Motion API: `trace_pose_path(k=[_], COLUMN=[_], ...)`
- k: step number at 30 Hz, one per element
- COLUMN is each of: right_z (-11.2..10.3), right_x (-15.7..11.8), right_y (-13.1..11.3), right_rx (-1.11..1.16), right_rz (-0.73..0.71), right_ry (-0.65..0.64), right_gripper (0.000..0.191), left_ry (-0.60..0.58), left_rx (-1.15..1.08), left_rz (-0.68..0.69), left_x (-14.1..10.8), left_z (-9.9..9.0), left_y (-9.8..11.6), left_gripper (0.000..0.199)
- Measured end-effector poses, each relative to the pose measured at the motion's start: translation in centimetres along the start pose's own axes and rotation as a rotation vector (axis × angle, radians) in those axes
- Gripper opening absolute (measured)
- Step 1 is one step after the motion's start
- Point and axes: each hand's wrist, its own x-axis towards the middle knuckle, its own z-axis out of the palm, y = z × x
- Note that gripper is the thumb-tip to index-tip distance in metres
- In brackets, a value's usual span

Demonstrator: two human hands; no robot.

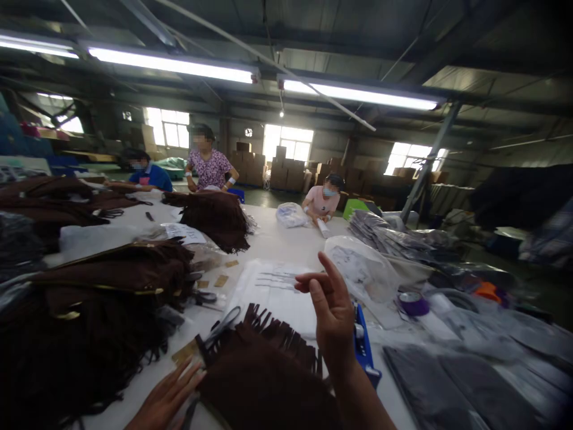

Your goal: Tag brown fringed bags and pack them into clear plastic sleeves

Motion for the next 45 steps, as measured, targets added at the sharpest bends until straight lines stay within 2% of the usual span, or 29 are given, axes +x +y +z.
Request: trace_pose_path(k=[1, 2, 4, 5, 7, 8, 10, 13, 16, 20, 23, 25, 26, 28, 30, 34, 38, 40, 42, 45], right_z=[-0.3, -0.6, -1.0, -1.2, -1.7, -1.9, -2.2, -2.9, -3.8, -4.9, -5.4, -5.3, -4.9, -3.7, -2.0, 0.4, 0.4, 0.1, 0.0, 0.0], right_x=[-2.0, -4.6, -10.8, -13.9, -19.2, -21.0, -22.8, -22.5, -21.7, -21.3, -20.4, -19.2, -18.6, -17.5, -17.1, -18.3, -19.2, -19.2, -19.2, -19.3], right_y=[0.6, 1.8, 5.0, 6.6, 9.0, 9.7, 10.4, 10.6, 10.4, 9.3, 8.0, 7.6, 7.7, 8.5, 10.1, 13.6, 14.6, 14.6, 14.6, 14.8], right_rx=[-0.114, -0.235, -0.465, -0.567, -0.732, -0.799, -0.888, -0.92, -0.902, -0.85, -0.763, -0.704, -0.701, -0.754, -0.85, -1.013, -1.037, -1.024, -1.016, -1.011], right_rz=[-0.001, 0.009, 0.031, 0.045, 0.015, 0.005, -0.018, -0.093, -0.128, 0.049, 0.176, 0.186, 0.158, 0.073, -0.008, -0.138, -0.169, -0.176, -0.181, -0.179], right_ry=[-0.049, -0.134, -0.394, -0.567, -0.83, -0.907, -0.972, -1.049, -1.082, -1.05, -1.122, -1.149, -1.107, -0.941, -0.796, -0.776, -0.783, -0.772, -0.757, -0.744], right_gripper=[0.043, 0.041, 0.042, 0.047, 0.053, 0.055, 0.054, 0.053, 0.061, 0.062, 0.049, 0.038, 0.034, 0.036, 0.043, 0.049, 0.049, 0.048, 0.048, 0.049], left_ry=[-0.007, -0.075, -0.196, -0.236, -0.271, -0.271, -0.252, -0.204, -0.153, -0.211, -0.31, -0.242, -0.162, 0.0, 0.059, 0.007, -0.037, -0.063, -0.063, -0.021], left_rx=[0.027, 0.023, -0.004, -0.018, -0.046, -0.059, -0.084, -0.104, -0.136, -0.191, -0.197, -0.209, -0.201, -0.149, -0.104, -0.4, -0.663, -0.807, -0.96, -1.148], left_rz=[-0.047, -0.026, -0.004, -0.014, -0.035, -0.04, -0.031, -0.008, 0.007, 0.015, 0.045, 0.012, -0.028, -0.111, -0.164, -0.403, -0.594, -0.678, -0.748, -0.799], left_x=[0.3, 0.6, 1.1, 1.2, 1.0, 0.7, 0.1, -0.4, 0.4, 2.5, 3.4, 4.0, 4.4, 5.6, 7.3, 10.7, 12.5, 12.7, 12.6, 12.2], left_z=[-0.2, -0.6, -1.5, -1.9, -2.5, -2.6, -2.6, -2.3, -2.3, -3.1, -4.0, -4.2, -4.2, -3.5, -2.4, -0.7, -1.3, -1.9, -2.3, -2.4], left_y=[1.3, 2.6, 4.4, 5.0, 5.5, 5.7, 5.8, 5.8, 5.8, 6.4, 7.2, 7.6, 7.6, 7.3, 6.5, 3.3, -1.0, -2.5, -3.1, -2.9], left_gripper=[0.088, 0.091, 0.092, 0.09, 0.087, 0.086, 0.083, 0.077, 0.06, 0.034, 0.026, 0.028, 0.032, 0.043, 0.051, 0.03, 0.02, 0.021, 0.033, 0.042])
